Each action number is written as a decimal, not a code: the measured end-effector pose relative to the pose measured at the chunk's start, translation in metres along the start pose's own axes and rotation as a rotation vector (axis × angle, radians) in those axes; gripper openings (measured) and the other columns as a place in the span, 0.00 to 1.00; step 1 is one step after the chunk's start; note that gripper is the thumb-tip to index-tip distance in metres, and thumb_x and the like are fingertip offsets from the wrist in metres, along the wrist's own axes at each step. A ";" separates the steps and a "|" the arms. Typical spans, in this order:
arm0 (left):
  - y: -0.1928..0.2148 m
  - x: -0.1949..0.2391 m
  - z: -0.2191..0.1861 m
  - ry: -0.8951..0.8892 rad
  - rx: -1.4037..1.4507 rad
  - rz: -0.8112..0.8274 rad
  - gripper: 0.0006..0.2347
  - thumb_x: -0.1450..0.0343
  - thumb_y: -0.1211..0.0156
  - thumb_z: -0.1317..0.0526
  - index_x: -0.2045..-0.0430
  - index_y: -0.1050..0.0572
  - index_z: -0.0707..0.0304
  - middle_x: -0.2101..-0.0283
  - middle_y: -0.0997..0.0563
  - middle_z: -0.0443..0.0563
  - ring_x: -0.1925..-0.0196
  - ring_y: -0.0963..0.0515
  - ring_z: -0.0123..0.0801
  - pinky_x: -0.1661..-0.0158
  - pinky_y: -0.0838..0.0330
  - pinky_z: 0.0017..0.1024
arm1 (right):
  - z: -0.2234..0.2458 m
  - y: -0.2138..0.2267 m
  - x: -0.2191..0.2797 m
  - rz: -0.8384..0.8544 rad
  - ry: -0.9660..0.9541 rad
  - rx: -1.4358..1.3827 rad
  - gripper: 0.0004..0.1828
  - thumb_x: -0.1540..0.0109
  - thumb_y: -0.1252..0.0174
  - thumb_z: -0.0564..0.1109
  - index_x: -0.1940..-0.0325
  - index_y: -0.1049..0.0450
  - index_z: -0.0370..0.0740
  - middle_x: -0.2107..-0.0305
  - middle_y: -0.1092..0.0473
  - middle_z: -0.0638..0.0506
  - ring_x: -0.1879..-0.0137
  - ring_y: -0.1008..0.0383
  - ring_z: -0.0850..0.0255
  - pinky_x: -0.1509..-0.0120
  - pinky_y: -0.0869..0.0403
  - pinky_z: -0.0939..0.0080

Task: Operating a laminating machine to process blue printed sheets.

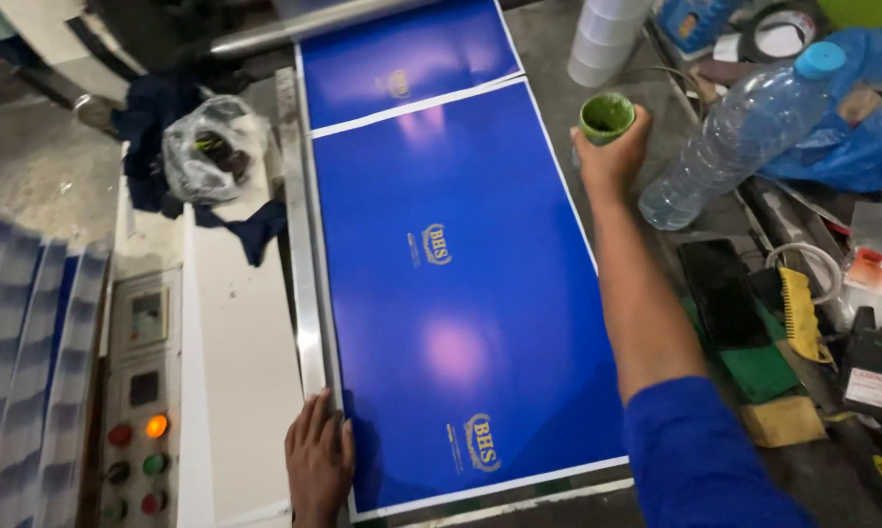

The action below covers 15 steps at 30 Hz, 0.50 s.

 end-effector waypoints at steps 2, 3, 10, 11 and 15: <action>-0.013 0.002 0.007 -0.008 -0.015 0.000 0.12 0.28 0.44 0.58 0.60 0.19 0.65 0.35 0.27 0.55 0.28 0.34 0.44 0.34 0.41 0.43 | -0.034 -0.017 -0.023 -0.040 0.018 -0.017 0.48 0.51 0.16 0.49 0.36 0.38 0.41 0.44 0.29 0.40 0.37 0.28 0.42 0.33 0.29 0.45; -0.018 0.003 0.012 -0.004 -0.030 -0.008 0.12 0.29 0.44 0.58 0.59 0.19 0.64 0.35 0.27 0.56 0.28 0.34 0.44 0.34 0.41 0.43 | -0.050 -0.025 -0.034 -0.072 0.047 -0.041 0.48 0.50 0.16 0.47 0.35 0.39 0.40 0.41 0.30 0.39 0.34 0.29 0.41 0.30 0.30 0.45; -0.035 0.005 0.023 -0.062 -0.022 -0.119 0.09 0.32 0.40 0.59 0.64 0.18 0.62 0.37 0.24 0.55 0.32 0.28 0.44 0.36 0.36 0.42 | -0.096 -0.041 -0.070 -0.217 0.015 0.077 0.58 0.49 0.15 0.46 0.27 0.47 0.36 0.34 0.38 0.35 0.28 0.37 0.37 0.24 0.36 0.45; -0.035 0.006 0.023 -0.067 -0.026 -0.129 0.09 0.32 0.40 0.59 0.64 0.18 0.62 0.38 0.23 0.55 0.33 0.27 0.46 0.36 0.36 0.43 | -0.103 -0.043 -0.071 -0.228 0.005 0.070 0.58 0.48 0.15 0.46 0.26 0.48 0.36 0.34 0.38 0.35 0.28 0.37 0.37 0.25 0.35 0.45; -0.040 0.006 0.030 -0.114 -0.054 -0.079 0.11 0.34 0.40 0.60 0.63 0.17 0.64 0.39 0.23 0.59 0.34 0.27 0.50 0.36 0.36 0.44 | -0.126 -0.046 -0.074 -0.274 -0.056 0.055 0.57 0.49 0.15 0.47 0.27 0.47 0.38 0.35 0.37 0.36 0.29 0.36 0.38 0.26 0.34 0.45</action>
Point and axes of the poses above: each hand's wrist, its own x-axis away from the middle knuckle, its own y-axis out of the back of the hand, z = x × y, the point moved 6 cm from there along -x, towards the middle knuckle
